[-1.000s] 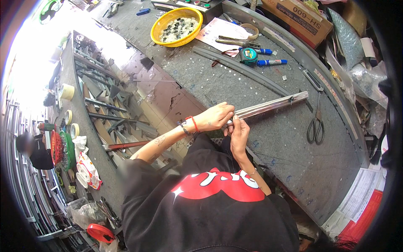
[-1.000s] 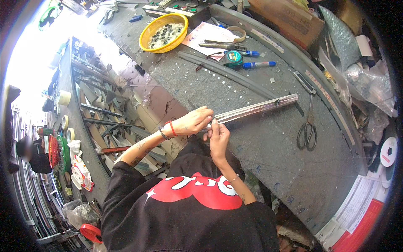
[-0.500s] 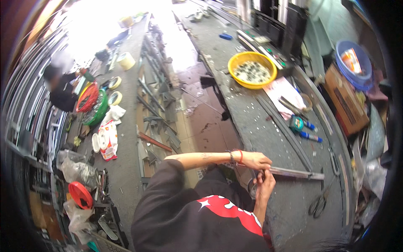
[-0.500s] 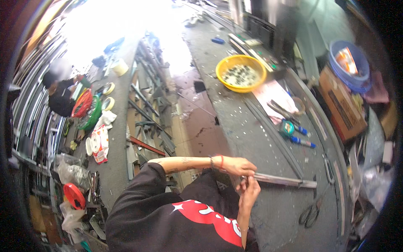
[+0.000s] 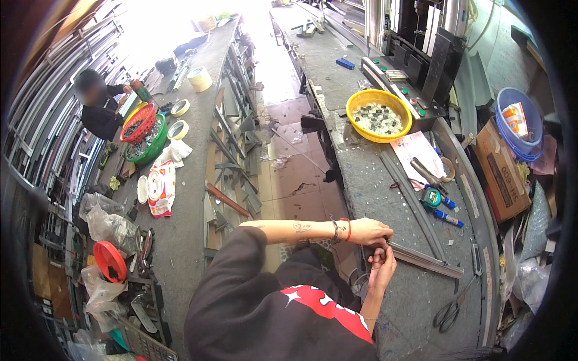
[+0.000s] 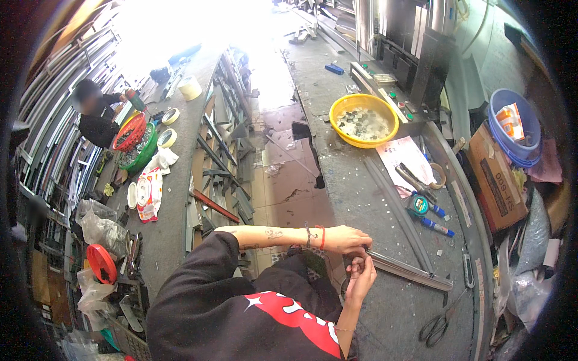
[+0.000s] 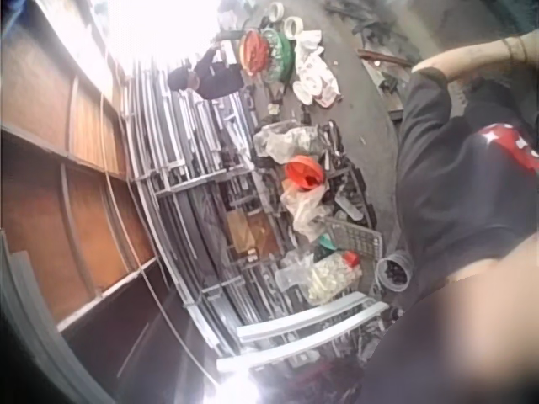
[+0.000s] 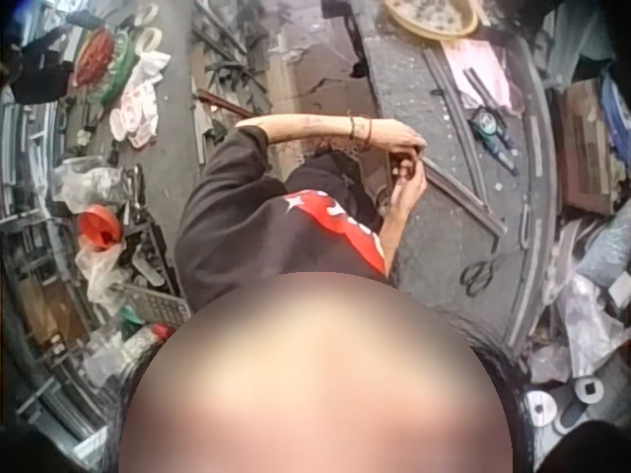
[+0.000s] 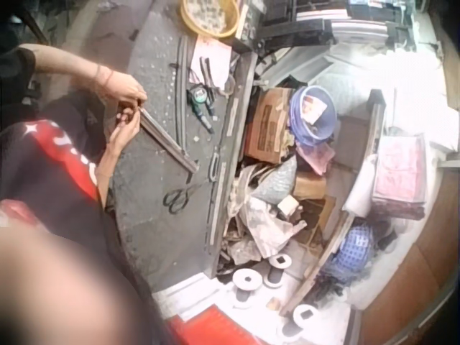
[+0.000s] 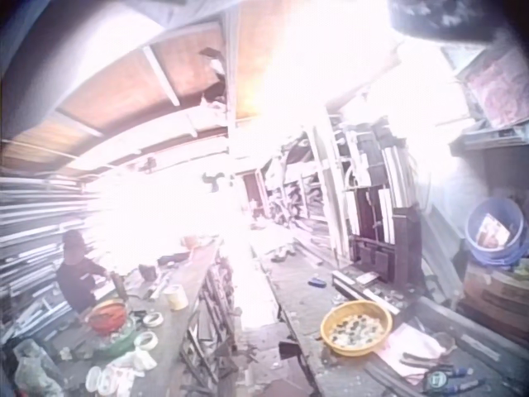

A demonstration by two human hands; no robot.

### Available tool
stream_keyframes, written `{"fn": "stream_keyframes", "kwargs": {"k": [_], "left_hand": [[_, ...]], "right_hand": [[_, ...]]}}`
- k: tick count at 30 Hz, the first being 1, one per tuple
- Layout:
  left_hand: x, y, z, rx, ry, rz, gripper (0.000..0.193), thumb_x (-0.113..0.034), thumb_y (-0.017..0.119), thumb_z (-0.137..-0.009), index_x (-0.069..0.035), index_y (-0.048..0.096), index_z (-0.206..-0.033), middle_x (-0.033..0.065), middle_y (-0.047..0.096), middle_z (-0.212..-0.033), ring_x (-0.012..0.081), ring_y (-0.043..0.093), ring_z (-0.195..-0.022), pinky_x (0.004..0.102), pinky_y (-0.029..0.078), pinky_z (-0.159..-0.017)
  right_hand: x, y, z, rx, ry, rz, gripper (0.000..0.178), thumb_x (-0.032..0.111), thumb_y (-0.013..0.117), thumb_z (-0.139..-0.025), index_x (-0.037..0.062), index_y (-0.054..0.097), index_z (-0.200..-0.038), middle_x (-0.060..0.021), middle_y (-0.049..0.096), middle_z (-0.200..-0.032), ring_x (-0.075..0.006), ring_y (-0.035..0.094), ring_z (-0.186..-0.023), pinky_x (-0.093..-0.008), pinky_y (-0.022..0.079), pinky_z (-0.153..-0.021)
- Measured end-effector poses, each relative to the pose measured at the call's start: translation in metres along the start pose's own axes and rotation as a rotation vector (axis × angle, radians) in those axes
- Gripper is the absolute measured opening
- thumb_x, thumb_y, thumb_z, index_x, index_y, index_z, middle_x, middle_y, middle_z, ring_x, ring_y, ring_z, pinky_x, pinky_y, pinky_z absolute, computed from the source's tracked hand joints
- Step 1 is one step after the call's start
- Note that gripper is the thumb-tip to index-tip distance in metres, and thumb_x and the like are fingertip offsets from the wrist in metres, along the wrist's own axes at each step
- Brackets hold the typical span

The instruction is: The person assembles small metal frame components by hand. They pick small black plastic pieces from a yellow bowl, insert them into slots on long metal bars, and slide the bars together to form a frame. The person repeats this process with multiple bars and pieces, occasionally inspecting the assembled sections.

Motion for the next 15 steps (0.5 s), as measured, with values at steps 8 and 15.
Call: {"fn": "stream_keyframes", "kwargs": {"k": [8,15], "left_hand": [[0.012,0.012,-0.014,0.090,-0.336,0.103,0.040,-0.042,0.057,-0.086,-0.002,0.057,-0.088,0.0186,0.063,-0.078,0.0388,0.062,-0.079,0.0462,0.048,-0.068],[0.002,0.015,-0.001,-0.098,-0.242,0.048,0.045,-0.039,0.058,-0.086,-0.002,0.046,-0.109,0.0188,0.052,-0.106,0.0366,0.053,-0.100,0.0437,0.045,-0.082]], "right_hand": [[0.001,-0.011,-0.010,0.030,0.040,0.022,0.029,0.026,0.049,-0.095,0.0043,0.056,-0.077,-0.0010,0.052,-0.064,-0.0091,0.048,-0.052,-0.0268,0.043,-0.047],[0.022,-0.016,0.015,0.225,0.106,0.159,0.033,0.028,0.048,-0.096,0.0052,0.054,-0.073,0.0016,0.048,-0.058,-0.0066,0.043,-0.047,-0.0219,0.037,-0.044]]}}
Point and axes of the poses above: each hand's wrist, its own z-axis away from the middle knuckle, its own y-axis out of the palm, x = y × z, the point moved 1 cm from there along -z, towards the middle knuckle
